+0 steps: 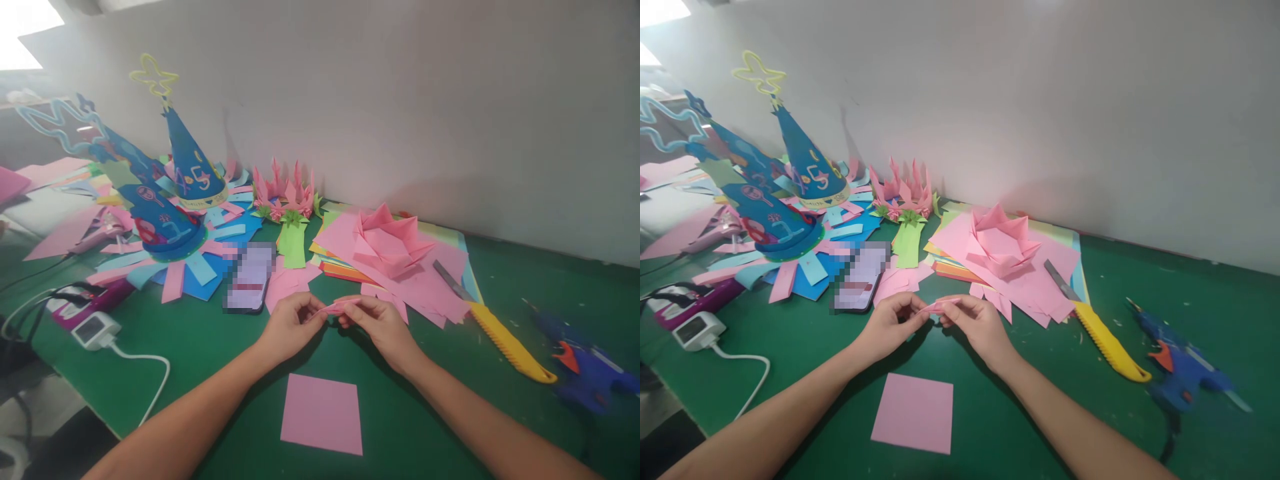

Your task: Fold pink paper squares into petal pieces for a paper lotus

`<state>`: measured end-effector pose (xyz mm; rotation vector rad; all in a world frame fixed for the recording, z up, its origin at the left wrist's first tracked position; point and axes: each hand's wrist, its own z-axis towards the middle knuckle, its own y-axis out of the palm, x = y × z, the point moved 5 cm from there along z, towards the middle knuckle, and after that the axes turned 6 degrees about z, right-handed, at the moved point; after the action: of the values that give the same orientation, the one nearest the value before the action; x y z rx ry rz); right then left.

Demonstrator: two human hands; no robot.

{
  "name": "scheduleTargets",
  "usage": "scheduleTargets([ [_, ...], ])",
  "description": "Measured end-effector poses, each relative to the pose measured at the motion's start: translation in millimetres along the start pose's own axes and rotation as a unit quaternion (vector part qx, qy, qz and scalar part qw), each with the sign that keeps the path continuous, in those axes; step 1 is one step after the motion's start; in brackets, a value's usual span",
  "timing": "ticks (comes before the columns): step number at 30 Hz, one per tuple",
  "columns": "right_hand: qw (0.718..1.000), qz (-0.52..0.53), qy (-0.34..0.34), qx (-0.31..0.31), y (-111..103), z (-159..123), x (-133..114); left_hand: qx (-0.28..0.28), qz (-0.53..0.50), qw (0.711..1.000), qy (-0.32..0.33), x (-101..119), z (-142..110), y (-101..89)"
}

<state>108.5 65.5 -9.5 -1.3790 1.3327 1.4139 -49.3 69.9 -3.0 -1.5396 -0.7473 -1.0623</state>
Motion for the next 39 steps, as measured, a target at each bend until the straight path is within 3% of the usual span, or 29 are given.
scheduleTargets([
  [4,1.0,-0.017,-0.011,0.015,-2.2,0.2,0.3,-0.021,0.0,1.0,-0.002,0.2,-0.5,1.3],
  [15,0.999,0.013,-0.034,0.006,-2.6,-3.0,-3.5,-0.058,-0.137,0.987,-0.06,-4.0,1.8,0.8],
  [22,0.999,0.01,-0.027,0.04,-7.0,-2.1,-1.0,-0.071,-0.094,0.993,0.017,-3.8,-1.5,9.2],
  [30,1.0,0.004,-0.015,0.021,0.0,-1.5,0.9,-0.068,-0.111,0.991,-0.018,-1.2,-0.5,10.8],
  [39,0.997,0.074,0.021,0.023,-2.7,0.4,8.6,-0.042,-0.097,0.994,-0.029,-3.6,1.0,9.6],
])
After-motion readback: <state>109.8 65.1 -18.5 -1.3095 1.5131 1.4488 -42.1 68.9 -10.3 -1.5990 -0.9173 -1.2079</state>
